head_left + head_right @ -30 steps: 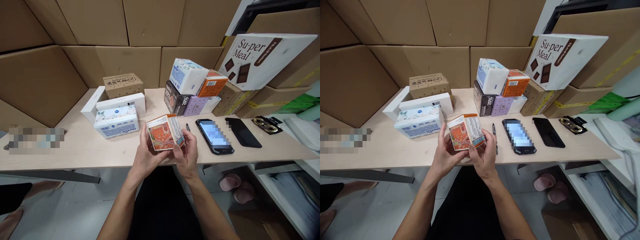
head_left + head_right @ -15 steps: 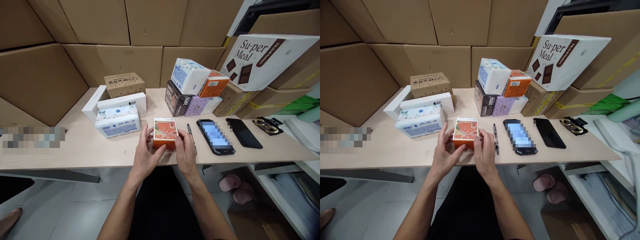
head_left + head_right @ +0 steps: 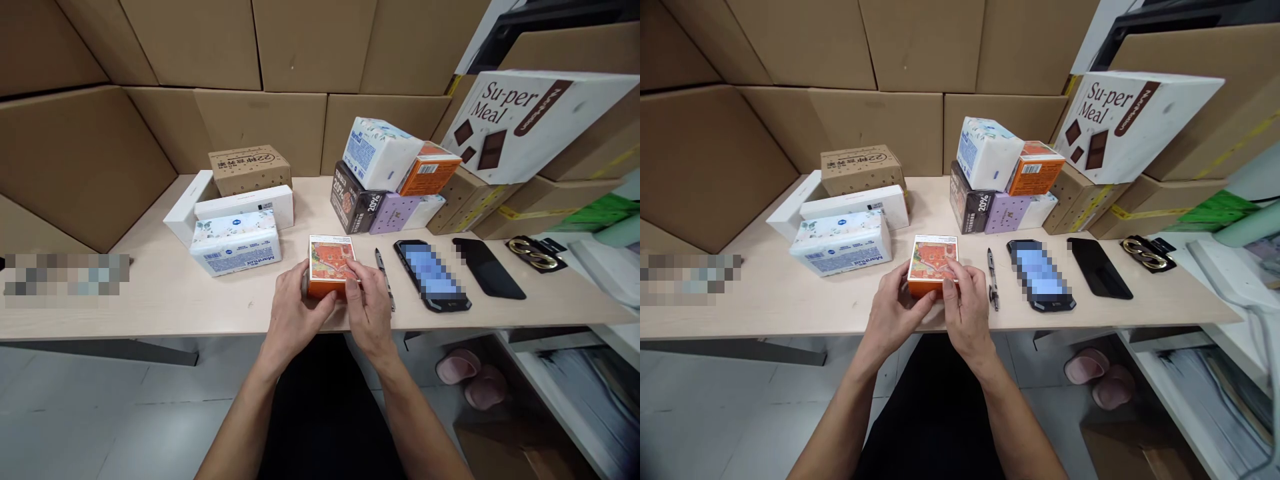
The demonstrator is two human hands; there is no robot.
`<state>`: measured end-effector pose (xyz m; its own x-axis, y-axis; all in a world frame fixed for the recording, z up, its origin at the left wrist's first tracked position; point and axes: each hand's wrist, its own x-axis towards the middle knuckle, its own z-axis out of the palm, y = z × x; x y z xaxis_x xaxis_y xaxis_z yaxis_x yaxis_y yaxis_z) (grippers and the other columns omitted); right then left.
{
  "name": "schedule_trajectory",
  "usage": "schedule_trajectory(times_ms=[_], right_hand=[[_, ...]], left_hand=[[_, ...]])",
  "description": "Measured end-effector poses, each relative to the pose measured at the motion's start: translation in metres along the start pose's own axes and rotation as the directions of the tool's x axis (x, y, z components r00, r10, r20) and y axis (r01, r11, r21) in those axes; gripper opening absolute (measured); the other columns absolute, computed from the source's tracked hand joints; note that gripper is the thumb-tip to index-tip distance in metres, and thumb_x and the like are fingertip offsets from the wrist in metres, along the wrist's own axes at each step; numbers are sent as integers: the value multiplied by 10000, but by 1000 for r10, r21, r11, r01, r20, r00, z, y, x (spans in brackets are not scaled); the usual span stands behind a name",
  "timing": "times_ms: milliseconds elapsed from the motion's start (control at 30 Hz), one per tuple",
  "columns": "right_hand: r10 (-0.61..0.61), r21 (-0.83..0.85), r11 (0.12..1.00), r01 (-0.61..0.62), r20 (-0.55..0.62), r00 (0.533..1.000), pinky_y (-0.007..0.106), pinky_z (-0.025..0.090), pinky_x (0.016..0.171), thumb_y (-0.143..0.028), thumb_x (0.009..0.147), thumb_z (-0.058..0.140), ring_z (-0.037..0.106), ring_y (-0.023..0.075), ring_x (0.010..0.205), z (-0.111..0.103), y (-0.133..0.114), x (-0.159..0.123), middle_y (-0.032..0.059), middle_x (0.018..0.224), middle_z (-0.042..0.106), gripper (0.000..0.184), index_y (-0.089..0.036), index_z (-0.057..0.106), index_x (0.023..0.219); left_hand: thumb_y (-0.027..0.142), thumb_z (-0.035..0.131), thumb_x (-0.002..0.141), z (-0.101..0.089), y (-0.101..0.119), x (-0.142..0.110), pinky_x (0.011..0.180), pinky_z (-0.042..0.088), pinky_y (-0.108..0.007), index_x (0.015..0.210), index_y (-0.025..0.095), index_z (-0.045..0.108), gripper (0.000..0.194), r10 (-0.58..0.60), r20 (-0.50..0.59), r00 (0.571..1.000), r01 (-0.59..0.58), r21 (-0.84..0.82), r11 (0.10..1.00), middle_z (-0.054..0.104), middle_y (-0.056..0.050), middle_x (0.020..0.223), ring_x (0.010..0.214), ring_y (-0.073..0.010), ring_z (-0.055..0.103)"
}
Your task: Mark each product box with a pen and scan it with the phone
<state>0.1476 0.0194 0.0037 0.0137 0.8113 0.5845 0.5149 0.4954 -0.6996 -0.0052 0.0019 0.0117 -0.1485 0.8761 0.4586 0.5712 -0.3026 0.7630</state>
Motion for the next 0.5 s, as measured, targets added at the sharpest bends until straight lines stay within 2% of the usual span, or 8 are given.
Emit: schedule_trajectory(times_ms=[100,200,333,500], right_hand=[[48,59,997,-48,-12,999,461,525,1031,-397,1044,410,627,222,1200,0,3,1,114,1285,674,377,-222,604,1315],[95,109,989,-97,24,995,439,534,1025,-412,1048,391,644,218,1192,-1,5,2,111,1297,685,398,-209,608,1313],[74,39,997,-74,-17,997,443,534,1018,-417,1046,378,633,215,1167,1,6,2,118,1227,664,407,-202,663,1243],[43,13,999,-42,-57,997,429,555,947,-353,1046,373,641,207,1078,3,5,-1,111,1124,650,376,-195,672,1209]], left_hand=[[359,732,859,-4,-4,0,1161,427,-524,1454,286,483,649,139,14,990,-138,-67,988,487,-122,1445,1408,-309,457],[338,722,877,-6,-5,-1,1177,416,-508,1486,306,462,663,197,16,980,-195,-86,977,388,-123,1490,1470,-310,373],[265,694,904,-5,-5,-3,1149,458,-503,1476,315,453,622,234,-71,970,-240,-88,967,440,-115,1453,1420,-284,435],[201,668,924,-4,-5,-1,1136,481,-484,1353,292,550,454,323,-115,939,-330,-43,943,524,-101,1403,1356,-255,524]])
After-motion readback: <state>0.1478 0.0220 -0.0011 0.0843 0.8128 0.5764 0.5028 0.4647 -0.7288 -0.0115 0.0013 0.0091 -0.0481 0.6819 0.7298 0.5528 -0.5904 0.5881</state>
